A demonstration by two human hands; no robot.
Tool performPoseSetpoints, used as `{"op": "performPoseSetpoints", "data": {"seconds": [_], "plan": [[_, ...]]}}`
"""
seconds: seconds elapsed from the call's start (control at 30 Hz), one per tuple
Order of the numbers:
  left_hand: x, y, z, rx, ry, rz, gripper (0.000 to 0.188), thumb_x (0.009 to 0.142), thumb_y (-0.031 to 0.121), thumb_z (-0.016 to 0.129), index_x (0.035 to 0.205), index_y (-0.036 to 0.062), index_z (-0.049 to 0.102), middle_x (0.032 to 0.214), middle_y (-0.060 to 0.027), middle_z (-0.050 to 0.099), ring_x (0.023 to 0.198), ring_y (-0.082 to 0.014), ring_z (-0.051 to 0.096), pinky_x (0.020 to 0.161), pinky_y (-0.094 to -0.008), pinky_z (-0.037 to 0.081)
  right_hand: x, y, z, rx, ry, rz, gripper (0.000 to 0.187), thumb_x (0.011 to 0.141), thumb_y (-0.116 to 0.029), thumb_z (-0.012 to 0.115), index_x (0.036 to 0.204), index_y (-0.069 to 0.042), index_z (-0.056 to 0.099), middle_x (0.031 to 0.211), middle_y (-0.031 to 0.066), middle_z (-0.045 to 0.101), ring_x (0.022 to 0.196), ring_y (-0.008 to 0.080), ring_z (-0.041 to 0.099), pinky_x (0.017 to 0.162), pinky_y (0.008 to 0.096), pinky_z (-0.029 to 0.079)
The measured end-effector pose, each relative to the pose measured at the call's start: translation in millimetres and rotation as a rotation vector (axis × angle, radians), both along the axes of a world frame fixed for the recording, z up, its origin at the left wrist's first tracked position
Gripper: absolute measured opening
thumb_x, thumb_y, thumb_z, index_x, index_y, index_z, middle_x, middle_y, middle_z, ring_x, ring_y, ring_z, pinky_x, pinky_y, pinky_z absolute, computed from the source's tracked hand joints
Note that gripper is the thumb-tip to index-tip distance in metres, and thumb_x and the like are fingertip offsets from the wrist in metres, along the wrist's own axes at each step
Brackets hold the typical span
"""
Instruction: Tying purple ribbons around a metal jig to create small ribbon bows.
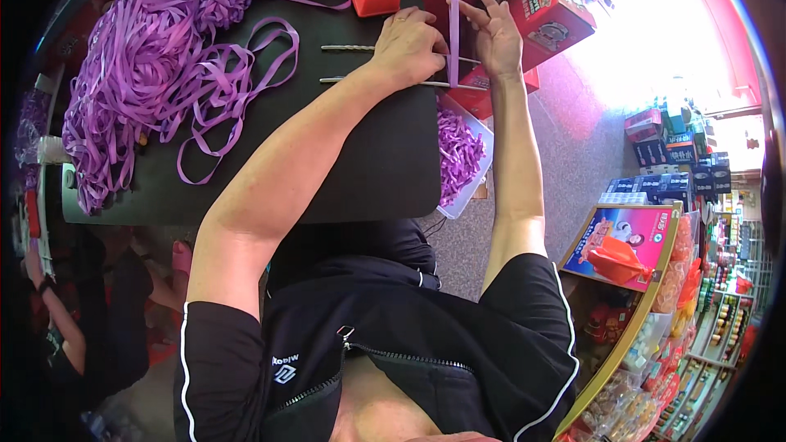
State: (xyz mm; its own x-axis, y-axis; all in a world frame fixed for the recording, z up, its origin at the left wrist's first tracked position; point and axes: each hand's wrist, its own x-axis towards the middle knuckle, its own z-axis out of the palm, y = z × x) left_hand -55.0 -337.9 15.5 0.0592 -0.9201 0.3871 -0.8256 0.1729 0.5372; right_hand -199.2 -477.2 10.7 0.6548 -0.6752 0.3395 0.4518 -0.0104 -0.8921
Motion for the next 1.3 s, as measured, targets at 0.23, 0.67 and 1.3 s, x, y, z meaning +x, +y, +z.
{"op": "performPoseSetpoints", "data": {"seconds": [0.23, 0.67, 1.3], "plan": [[-1.1, 0.0, -4.0, -0.036, 0.04, 0.024, 0.02, 0.066, 0.02, 0.065, 0.084, 0.0125, 0.072, 0.129, -0.0117, 0.051, 0.125, -0.0311, 0.039, 0.105, -0.0412, 0.03, 8.7, 6.7, -40.3, 0.282, 0.013, 0.004, 0.059, 0.101, -0.041, 0.021, 0.141, 0.002, 0.023, 0.119, 0.0258, 0.058, 0.115, 0.0282, 0.052, 0.108, 0.0387, 0.026], [-2.0, -1.0, -7.1, -0.089, 0.016, 0.053, 0.016, 0.067, 0.017, 0.067, 0.082, 0.0152, 0.073, 0.13, -0.013, 0.049, 0.125, -0.0317, 0.04, 0.105, -0.0415, 0.03, -46.7, 100.6, -114.1, -0.151, 0.408, -0.433, 0.054, 0.101, -0.036, 0.024, 0.128, 0.004, 0.049, 0.116, 0.0145, 0.06, 0.11, 0.0224, 0.054, 0.103, 0.0339, 0.033], [-8.0, 42.2, 22.9, -0.017, 0.278, -0.002, 0.023, 0.076, 0.011, 0.06, 0.098, 0.0043, 0.064, 0.108, -0.0158, 0.06, 0.102, -0.0297, 0.058, 0.086, -0.0382, 0.047, -62.9, 169.7, 20.7, 0.079, 0.392, -0.411, 0.035, 0.097, -0.032, 0.043, 0.104, -0.003, 0.062, 0.098, 0.0064, 0.066, 0.082, 0.0087, 0.055, 0.074, 0.0229, 0.041]]}}
